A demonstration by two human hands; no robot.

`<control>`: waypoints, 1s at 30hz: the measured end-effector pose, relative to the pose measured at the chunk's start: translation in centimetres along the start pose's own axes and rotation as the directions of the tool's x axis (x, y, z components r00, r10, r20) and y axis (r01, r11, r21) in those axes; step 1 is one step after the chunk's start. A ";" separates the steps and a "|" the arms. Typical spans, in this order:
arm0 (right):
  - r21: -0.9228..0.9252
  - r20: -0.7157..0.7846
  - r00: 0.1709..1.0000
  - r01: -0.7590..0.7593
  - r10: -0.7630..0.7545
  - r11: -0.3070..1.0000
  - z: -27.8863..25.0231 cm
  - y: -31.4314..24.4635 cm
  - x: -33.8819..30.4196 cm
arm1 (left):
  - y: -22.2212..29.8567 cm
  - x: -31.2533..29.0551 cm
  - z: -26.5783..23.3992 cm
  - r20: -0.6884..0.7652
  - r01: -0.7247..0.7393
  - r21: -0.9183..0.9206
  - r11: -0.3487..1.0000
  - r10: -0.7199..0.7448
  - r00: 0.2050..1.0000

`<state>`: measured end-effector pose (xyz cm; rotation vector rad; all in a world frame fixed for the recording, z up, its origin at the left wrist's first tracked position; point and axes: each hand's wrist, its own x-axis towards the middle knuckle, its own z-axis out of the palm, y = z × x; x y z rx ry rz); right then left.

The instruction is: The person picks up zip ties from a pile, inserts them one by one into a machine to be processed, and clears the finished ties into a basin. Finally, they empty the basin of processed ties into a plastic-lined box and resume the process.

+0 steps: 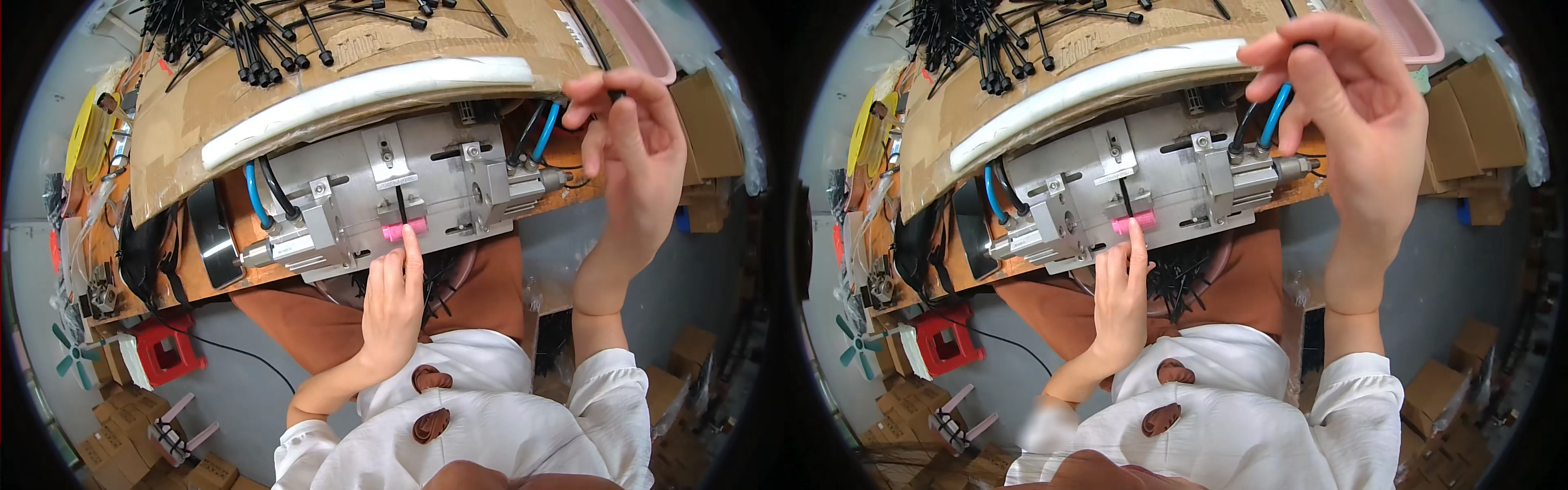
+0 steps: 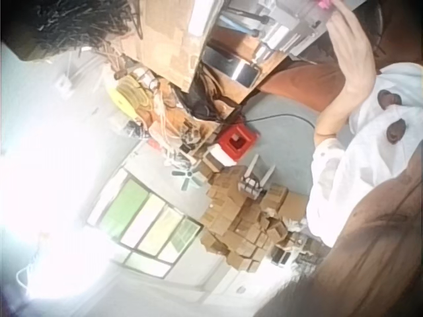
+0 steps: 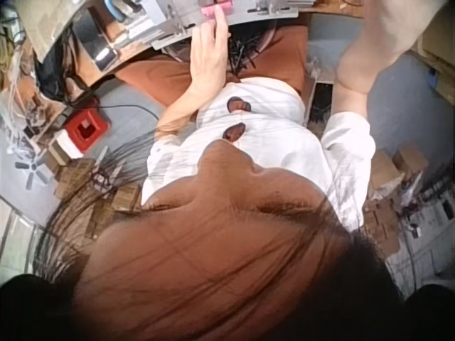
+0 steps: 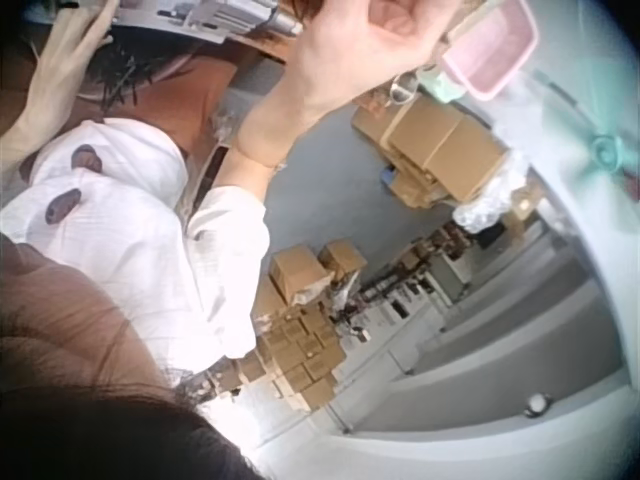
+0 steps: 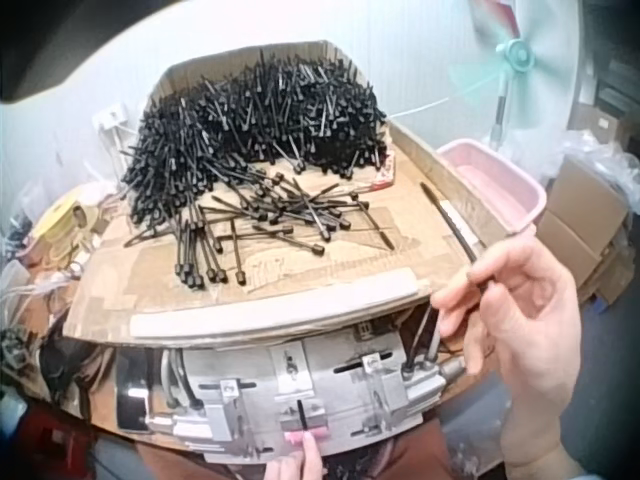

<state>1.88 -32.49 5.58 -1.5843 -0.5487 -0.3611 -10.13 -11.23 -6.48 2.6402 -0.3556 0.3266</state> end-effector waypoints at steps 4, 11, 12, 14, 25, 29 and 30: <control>-0.142 -0.145 0.987 -0.092 0.071 0.986 3.1 -0.6 -4.6 | 0.2 0.3 -0.6 0.012 0.004 -0.009 1.000 -0.004 1.000; -0.528 0.298 0.955 0.147 0.020 0.837 7.7 3.9 -13.1 | -2.5 12.9 -8.3 -0.303 -0.186 0.100 0.977 0.208 0.930; -0.528 0.326 0.944 0.145 0.041 0.837 8.4 4.4 -13.4 | -3.8 15.5 -8.6 -0.362 -0.161 0.110 0.981 0.191 0.912; -0.527 0.359 0.932 0.152 0.056 0.836 9.5 5.1 -13.5 | -7.6 19.6 -8.5 -0.336 -0.302 0.215 0.929 0.361 0.870; -0.638 0.456 0.860 0.497 -0.232 0.588 6.9 3.5 -3.1 | -3.8 10.1 -10.9 -0.206 -0.103 -0.229 0.968 0.056 0.977; -0.756 0.455 0.699 0.630 -0.551 0.175 9.0 8.3 11.9 | -1.0 2.5 -6.6 -0.133 -0.090 -0.049 0.995 0.082 0.988; -0.731 0.477 0.596 0.677 -0.646 0.084 9.3 10.0 14.1 | -0.5 1.4 -5.1 -0.082 -0.060 -0.026 0.998 0.058 0.995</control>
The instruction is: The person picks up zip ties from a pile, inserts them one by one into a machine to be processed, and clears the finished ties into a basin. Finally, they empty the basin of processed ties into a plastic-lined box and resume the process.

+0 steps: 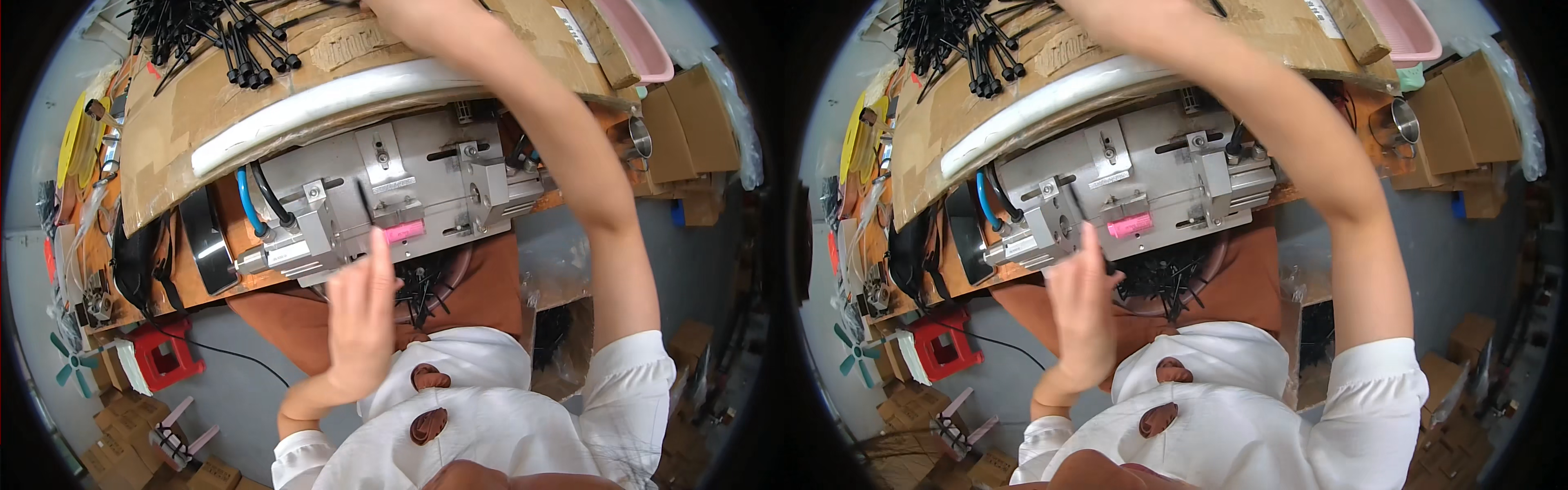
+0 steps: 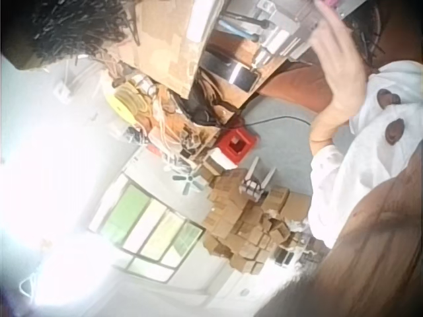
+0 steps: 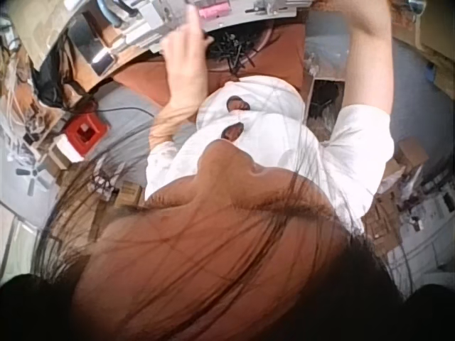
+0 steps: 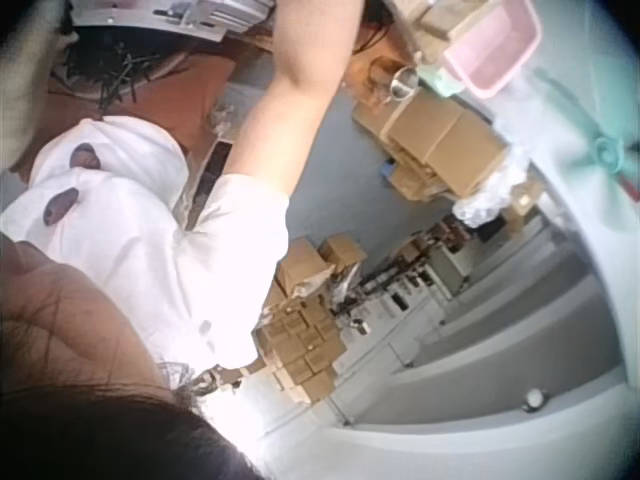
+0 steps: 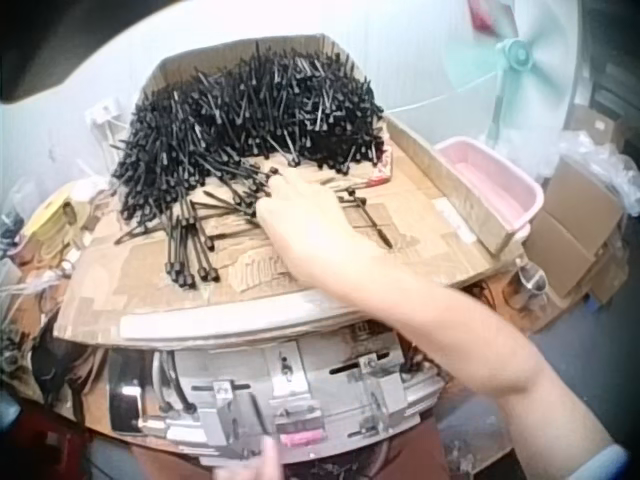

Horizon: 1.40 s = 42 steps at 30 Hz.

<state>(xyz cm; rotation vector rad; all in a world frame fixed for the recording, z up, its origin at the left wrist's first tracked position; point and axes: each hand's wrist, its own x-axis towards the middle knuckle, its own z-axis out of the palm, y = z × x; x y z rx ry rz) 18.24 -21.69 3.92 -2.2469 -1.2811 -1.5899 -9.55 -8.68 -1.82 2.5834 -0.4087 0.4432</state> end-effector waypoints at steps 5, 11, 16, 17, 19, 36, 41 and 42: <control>0.135 0.512 0.805 -0.420 0.299 0.898 -2.8 1.4 3.7 | 0.8 -1.8 3.9 0.139 -0.042 0.100 0.994 0.027 0.990; 0.475 0.591 0.685 -0.722 0.426 0.502 -12.9 1.9 -1.0 | 1.0 -0.6 3.8 0.188 0.006 0.018 1.000 -0.009 0.982; 0.564 0.491 0.638 -0.752 0.594 0.341 -17.4 -8.9 -6.3 | -1.2 2.5 0.8 0.074 -0.112 -0.089 0.990 0.118 0.990; 0.581 0.395 0.835 -0.550 0.383 0.600 -18.0 -10.1 -7.7 | -1.5 4.5 -1.0 0.035 -0.080 0.029 0.996 0.079 0.996; 0.510 0.389 0.835 -0.547 0.389 0.664 -18.3 -14.3 -11.1 | -3.3 10.7 -1.8 -0.232 -0.108 0.160 0.981 0.144 0.962; 0.364 0.574 0.783 -0.507 0.240 0.781 -16.4 -14.7 -8.6 | -7.7 12.8 -6.8 -0.095 0.024 -0.291 0.956 -0.054 0.994; 0.095 0.378 0.859 -0.407 0.345 0.909 -9.2 -6.8 -1.4 | -6.8 9.1 -5.8 -0.204 0.050 -0.389 0.920 -0.139 0.969; 0.019 0.377 0.870 -0.351 0.318 0.936 -7.6 -5.1 -0.6 | -6.7 8.8 -5.6 -0.228 0.008 -0.352 0.936 -0.094 0.969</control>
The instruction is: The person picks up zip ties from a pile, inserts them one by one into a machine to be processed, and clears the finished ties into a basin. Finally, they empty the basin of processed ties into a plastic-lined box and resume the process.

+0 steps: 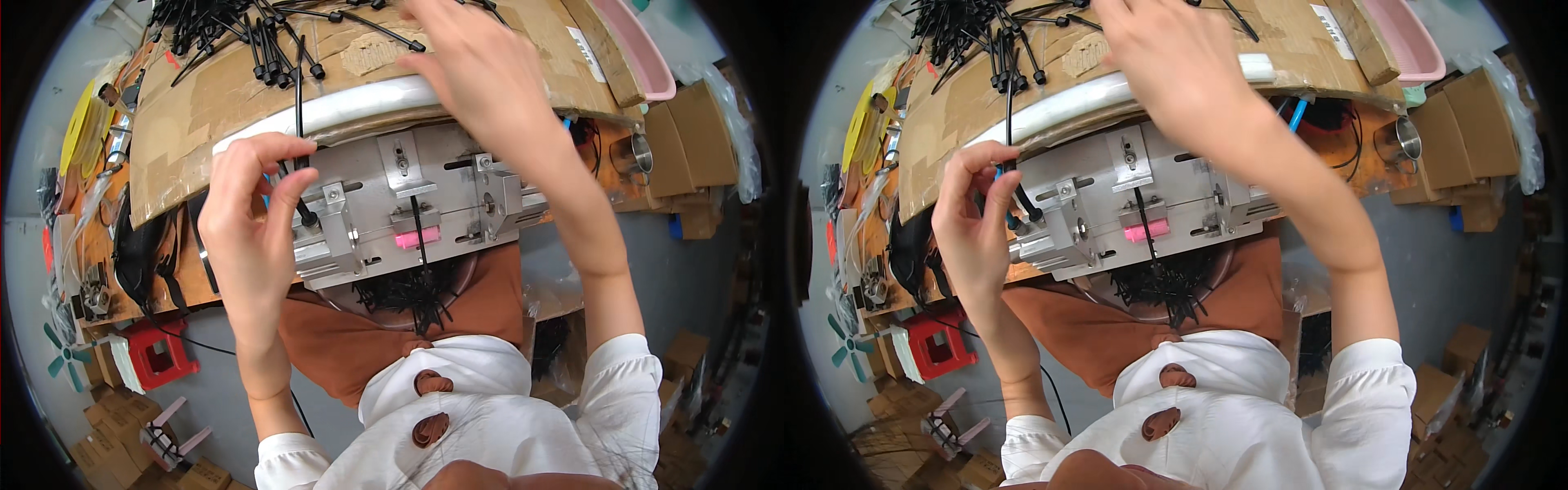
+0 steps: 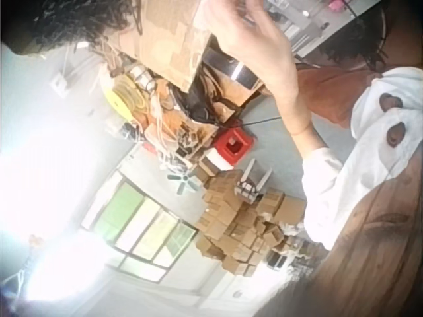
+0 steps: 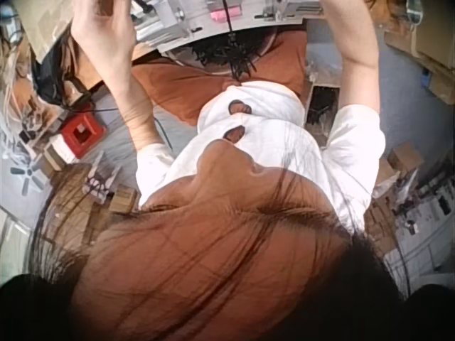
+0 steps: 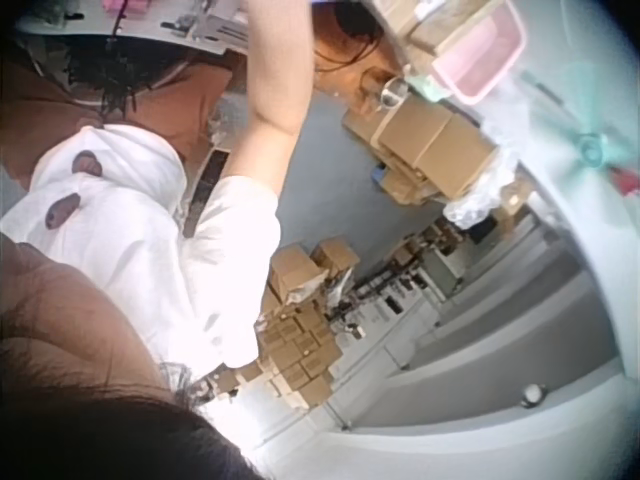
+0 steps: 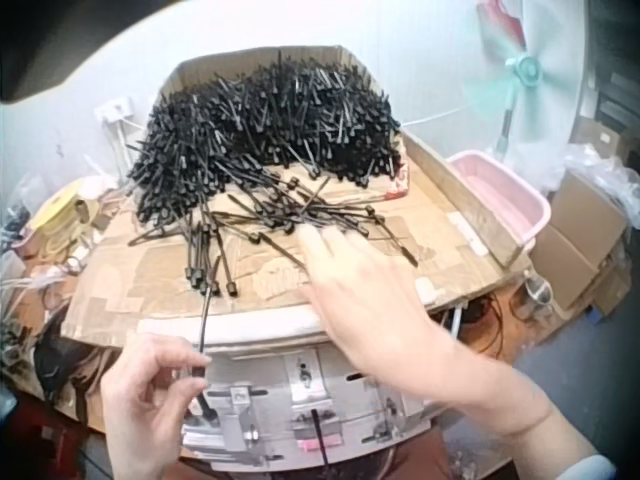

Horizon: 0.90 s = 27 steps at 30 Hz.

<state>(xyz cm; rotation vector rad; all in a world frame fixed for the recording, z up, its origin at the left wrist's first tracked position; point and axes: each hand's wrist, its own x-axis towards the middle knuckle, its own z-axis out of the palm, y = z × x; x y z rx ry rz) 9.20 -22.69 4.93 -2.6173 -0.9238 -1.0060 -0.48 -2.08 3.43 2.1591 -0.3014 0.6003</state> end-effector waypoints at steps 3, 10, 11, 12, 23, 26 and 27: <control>0.055 0.183 0.983 0.003 -0.013 0.998 1.5 2.4 2.4 | 0.7 -2.0 0.9 -0.088 -0.055 0.132 0.990 0.067 0.994; 0.789 0.376 0.871 -0.480 0.316 0.383 -4.9 2.0 0.5 | 3.2 -11.9 5.9 0.270 -0.106 0.296 0.949 0.023 0.963; 0.855 0.356 0.813 -0.483 0.461 0.191 -4.8 1.6 -0.4 | 3.1 -12.6 6.7 0.298 -0.088 0.320 0.943 -0.012 0.954; 0.844 0.345 0.806 -0.490 0.482 0.216 -6.7 2.4 -1.6 | 3.4 -12.6 7.7 0.336 -0.103 0.295 0.950 -0.002 0.942; 0.833 0.177 0.891 -0.361 0.417 0.419 -7.1 -1.9 -11.6 | 3.2 -12.7 8.6 0.418 -0.056 0.378 0.924 -0.116 0.901; 0.759 0.206 0.918 -0.368 0.339 0.536 -7.0 -2.8 -13.4 | 3.4 -12.6 8.4 0.423 -0.045 0.362 0.931 -0.121 0.898; 0.722 0.157 0.951 -0.294 0.265 0.626 -6.5 -3.2 -14.0 | 3.6 -12.6 8.1 0.433 -0.039 0.352 0.935 -0.126 0.893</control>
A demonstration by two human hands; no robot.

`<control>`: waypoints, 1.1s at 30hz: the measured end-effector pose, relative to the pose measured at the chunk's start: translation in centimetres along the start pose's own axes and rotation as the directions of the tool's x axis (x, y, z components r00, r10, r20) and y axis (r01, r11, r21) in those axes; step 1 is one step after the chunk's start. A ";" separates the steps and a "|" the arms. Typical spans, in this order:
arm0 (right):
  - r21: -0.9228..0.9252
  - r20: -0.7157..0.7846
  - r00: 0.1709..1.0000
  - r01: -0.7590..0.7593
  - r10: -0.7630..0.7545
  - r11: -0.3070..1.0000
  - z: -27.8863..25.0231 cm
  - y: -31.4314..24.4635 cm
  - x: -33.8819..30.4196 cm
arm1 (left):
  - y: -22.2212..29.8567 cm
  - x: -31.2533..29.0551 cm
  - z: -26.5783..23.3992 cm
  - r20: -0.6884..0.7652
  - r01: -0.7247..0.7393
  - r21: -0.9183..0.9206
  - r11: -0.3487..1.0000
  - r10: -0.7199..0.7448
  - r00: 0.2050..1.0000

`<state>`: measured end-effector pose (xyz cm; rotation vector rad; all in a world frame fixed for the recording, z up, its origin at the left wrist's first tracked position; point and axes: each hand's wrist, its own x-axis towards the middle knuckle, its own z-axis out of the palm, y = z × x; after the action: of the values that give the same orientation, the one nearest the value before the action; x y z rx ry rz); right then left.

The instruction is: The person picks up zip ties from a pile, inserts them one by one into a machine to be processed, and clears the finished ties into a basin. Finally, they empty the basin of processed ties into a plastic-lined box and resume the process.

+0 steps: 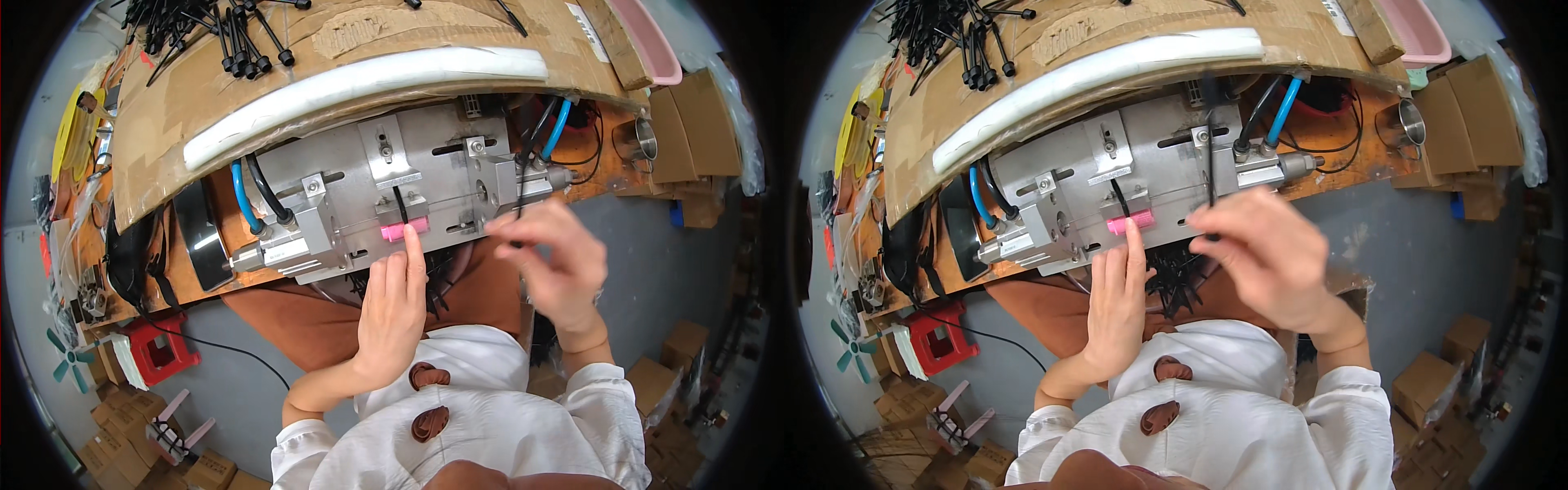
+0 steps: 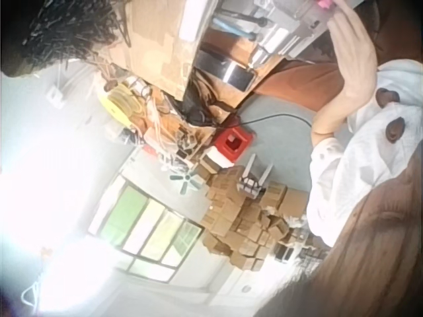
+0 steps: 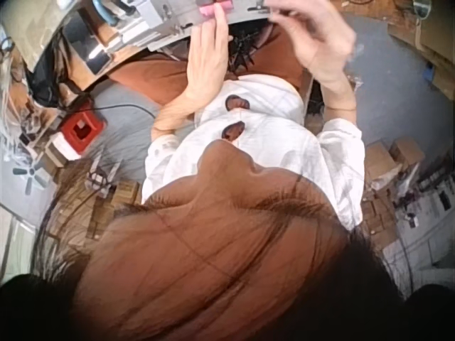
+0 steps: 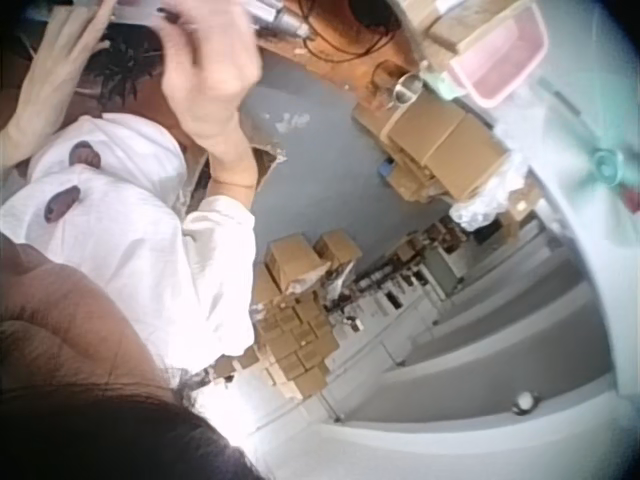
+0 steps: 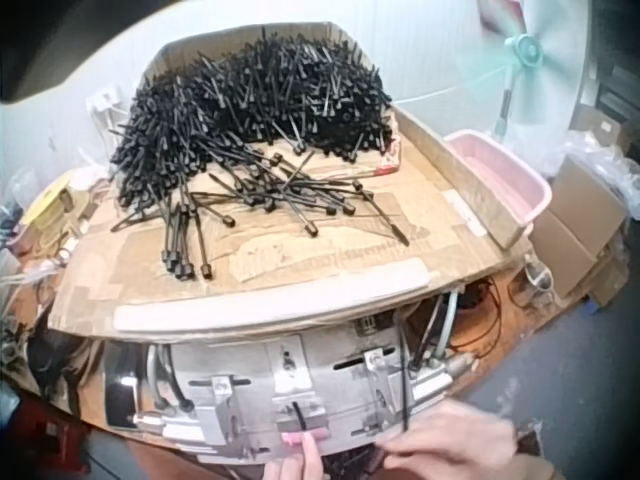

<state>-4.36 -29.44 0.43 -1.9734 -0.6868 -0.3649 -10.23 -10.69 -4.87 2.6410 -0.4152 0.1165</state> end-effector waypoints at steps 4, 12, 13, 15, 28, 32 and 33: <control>-0.149 0.128 0.991 0.042 -0.022 0.988 3.7 0.6 -3.6 | 0.7 -1.2 -1.2 -0.134 -0.076 -0.067 0.995 0.067 0.989; -0.231 0.189 0.981 0.012 0.033 0.973 7.3 1.3 -3.9 | 0.9 -3.2 -2.6 -0.168 -0.081 -0.286 0.955 0.034 0.985; -0.259 0.234 0.970 -0.010 0.072 0.966 7.0 1.1 -3.8 | 0.9 -3.1 -2.7 -0.174 -0.095 -0.309 0.946 0.042 0.984; -0.241 0.229 0.971 -0.017 0.074 0.970 5.9 0.8 -3.4 | 0.9 -3.0 -2.8 -0.182 -0.115 -0.335 0.935 0.056 0.982; 0.743 0.204 0.861 -0.447 0.466 0.498 1.8 -0.9 -5.1 | 4.6 -0.2 -0.2 0.252 0.144 -0.790 0.596 0.102 0.962; 0.936 -0.232 0.846 0.058 0.480 0.348 -1.2 0.5 -5.7 | 5.9 -0.8 0.5 0.345 0.201 -0.792 0.577 0.151 0.927; 0.863 -0.502 0.717 0.386 0.483 0.325 -3.7 1.1 -5.4 | 5.7 -2.4 1.4 0.440 0.192 -0.819 0.540 0.377 0.815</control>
<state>-7.81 -34.77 -1.40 -0.5252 -0.1659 -0.4750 -14.29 -15.50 -3.98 1.5919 -0.6203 -0.7212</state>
